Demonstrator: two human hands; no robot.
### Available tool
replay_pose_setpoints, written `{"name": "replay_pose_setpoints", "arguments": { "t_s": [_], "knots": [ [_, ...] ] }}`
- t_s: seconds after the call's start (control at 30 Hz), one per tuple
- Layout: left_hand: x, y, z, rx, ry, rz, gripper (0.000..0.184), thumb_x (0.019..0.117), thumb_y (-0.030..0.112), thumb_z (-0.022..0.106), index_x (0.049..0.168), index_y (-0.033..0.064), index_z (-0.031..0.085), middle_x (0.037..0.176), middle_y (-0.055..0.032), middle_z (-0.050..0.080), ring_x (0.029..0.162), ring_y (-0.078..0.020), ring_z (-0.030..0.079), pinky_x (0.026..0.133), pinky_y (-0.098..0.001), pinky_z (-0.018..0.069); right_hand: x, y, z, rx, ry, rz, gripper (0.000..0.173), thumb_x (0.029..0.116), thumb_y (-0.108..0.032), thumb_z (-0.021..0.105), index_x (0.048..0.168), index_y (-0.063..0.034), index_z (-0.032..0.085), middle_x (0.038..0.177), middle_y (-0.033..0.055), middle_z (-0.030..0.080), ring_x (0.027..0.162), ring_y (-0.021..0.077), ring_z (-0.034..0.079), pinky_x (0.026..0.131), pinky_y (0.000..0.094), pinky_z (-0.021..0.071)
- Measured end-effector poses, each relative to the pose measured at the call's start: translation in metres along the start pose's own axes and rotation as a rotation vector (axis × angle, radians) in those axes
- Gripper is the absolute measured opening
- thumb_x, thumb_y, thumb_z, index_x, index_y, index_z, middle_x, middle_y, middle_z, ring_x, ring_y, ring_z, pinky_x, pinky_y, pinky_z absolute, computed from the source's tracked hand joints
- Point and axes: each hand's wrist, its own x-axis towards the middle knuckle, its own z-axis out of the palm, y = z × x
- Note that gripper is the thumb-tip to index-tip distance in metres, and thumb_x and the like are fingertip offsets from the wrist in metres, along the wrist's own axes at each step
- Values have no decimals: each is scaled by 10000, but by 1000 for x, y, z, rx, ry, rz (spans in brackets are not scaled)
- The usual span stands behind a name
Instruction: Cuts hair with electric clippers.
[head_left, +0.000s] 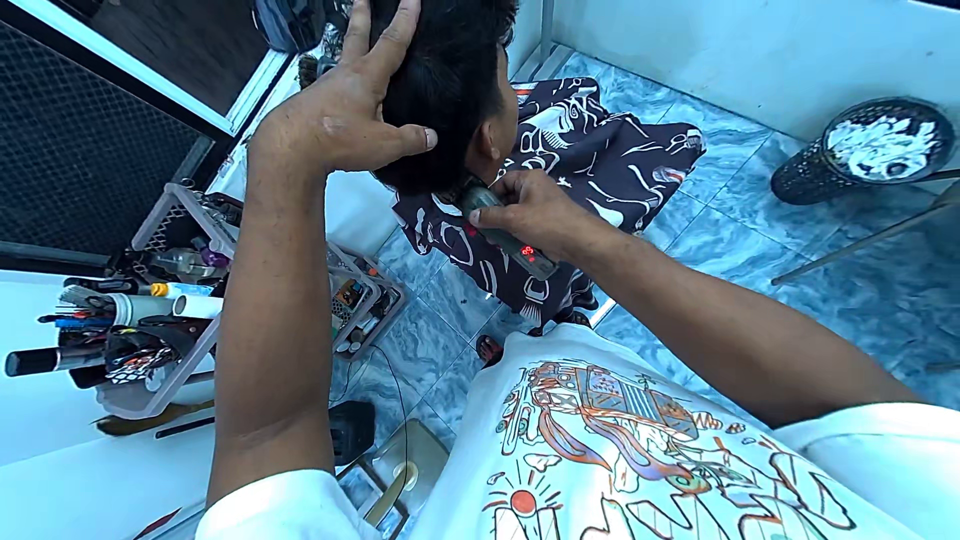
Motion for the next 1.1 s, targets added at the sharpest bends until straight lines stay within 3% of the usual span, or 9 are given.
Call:
{"name": "replay_pose_setpoints", "arguments": {
  "t_s": [0.17,0.33,0.47,0.63,0.77,0.87,0.93,1.0,1.1],
  "knots": [
    [2,-3,-1,-8,-11,28,1082,826,558,722,1678,307,105,1725,-210,13,1553,-366,246,1169,-600,362,-7,-20,4,106,-28,-192,364,926,-208,773,1178,13,630,968,125,723,805,216,734,734,386,653],
    [2,-1,-4,-10,-15,37,1083,824,558,728,1677,317,107,1724,-212,-1,1553,-370,243,1170,-607,354,-6,-2,5,-48,34,-1,381,883,-290,808,1080,-2,655,900,134,706,732,227,711,670,423,632],
    [3,-4,-2,-31,-25,57,1081,828,532,742,1678,298,116,1721,-218,12,1532,-358,295,1151,-588,392,-10,-23,12,34,9,-203,403,913,-271,784,1175,-2,637,950,102,723,790,185,726,720,359,645],
    [2,-3,-2,-5,-12,44,1090,831,552,734,1678,317,89,1720,-225,-12,1554,-388,231,1168,-618,352,-13,2,13,-27,45,10,365,891,-276,800,1073,4,652,883,126,704,722,209,707,662,398,628],
    [1,-5,0,-8,-22,47,1054,847,547,731,1676,310,124,1724,-209,28,1546,-372,264,1166,-611,364,-11,-21,18,-97,34,-216,397,904,-330,785,1139,-37,658,936,67,714,791,144,702,724,349,621],
    [-2,-3,0,-15,1,57,1067,846,591,712,1676,332,94,1725,-212,-14,1565,-389,203,1176,-634,334,-27,-2,15,-70,-45,-90,366,914,-302,781,1123,-21,673,909,113,706,740,208,689,675,411,610],
    [-5,-5,5,-84,84,81,1054,873,692,623,1681,291,79,1735,-173,12,1587,-336,161,1226,-593,283,-55,28,-8,91,-113,106,382,947,-298,748,1200,-33,639,968,157,704,746,263,704,648,437,625],
    [-19,-16,21,-282,324,152,921,979,673,492,1660,128,197,1702,-149,229,1564,-224,265,1276,-465,274,-93,59,-52,285,-107,175,426,939,-364,722,1255,-91,638,989,140,706,740,235,698,615,392,618],
    [-50,-28,86,-413,1143,218,672,1086,457,431,1444,-111,460,1436,-264,538,1358,-268,520,1169,-445,406,-152,132,-141,744,102,-48,508,883,-495,751,1257,-160,678,1065,60,726,788,159,711,624,325,620]
  ]
}}
